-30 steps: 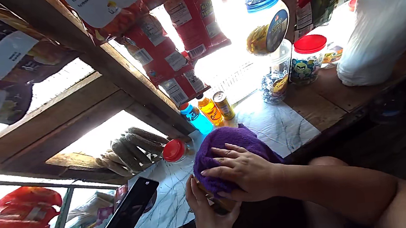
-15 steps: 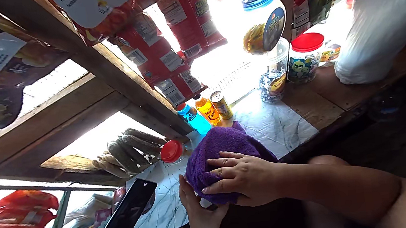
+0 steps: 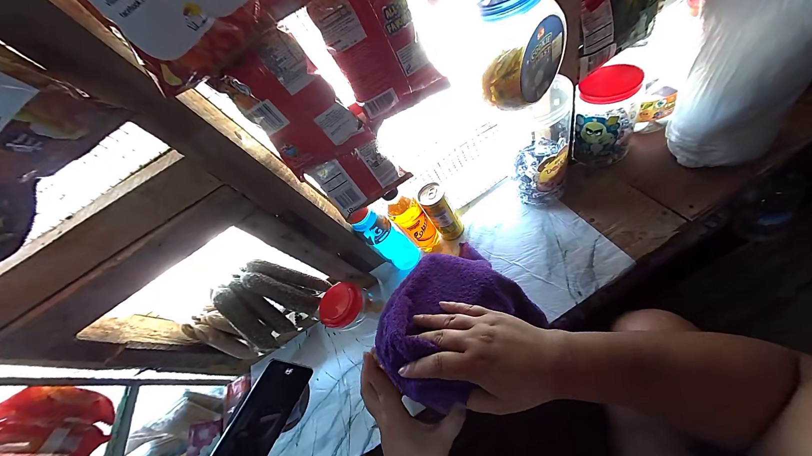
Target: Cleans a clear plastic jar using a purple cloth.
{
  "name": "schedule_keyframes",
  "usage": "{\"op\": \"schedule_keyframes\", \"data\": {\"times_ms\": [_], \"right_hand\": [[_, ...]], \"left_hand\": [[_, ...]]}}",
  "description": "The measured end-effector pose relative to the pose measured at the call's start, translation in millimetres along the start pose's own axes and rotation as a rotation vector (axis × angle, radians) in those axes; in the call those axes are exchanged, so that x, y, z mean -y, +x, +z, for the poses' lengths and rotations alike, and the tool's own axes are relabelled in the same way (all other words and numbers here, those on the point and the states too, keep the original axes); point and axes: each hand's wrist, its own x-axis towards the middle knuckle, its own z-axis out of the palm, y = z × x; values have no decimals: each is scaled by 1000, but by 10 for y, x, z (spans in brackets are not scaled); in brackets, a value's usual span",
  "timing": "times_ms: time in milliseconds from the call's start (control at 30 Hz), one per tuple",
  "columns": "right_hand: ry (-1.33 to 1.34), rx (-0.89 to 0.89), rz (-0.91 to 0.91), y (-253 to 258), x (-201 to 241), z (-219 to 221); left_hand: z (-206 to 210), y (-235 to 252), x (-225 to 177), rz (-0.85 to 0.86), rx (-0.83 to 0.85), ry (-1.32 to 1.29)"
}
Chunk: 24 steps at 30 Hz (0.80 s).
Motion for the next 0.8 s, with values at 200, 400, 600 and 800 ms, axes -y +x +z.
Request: {"op": "schedule_keyframes", "data": {"times_ms": [200,400,600,800], "right_hand": [[32,-97,32,61,-74,35],[50,-84,152,123,-47,-2],[28,-182,278,156,-187,-122],[37,-217,473,133,-436,-250]], "left_hand": [[37,-63,-46,98,-27,88],[40,-111,-52,139,-20,99],[39,-137,-115,339,-13,163],[47,-103,-106,389,4,136]]}}
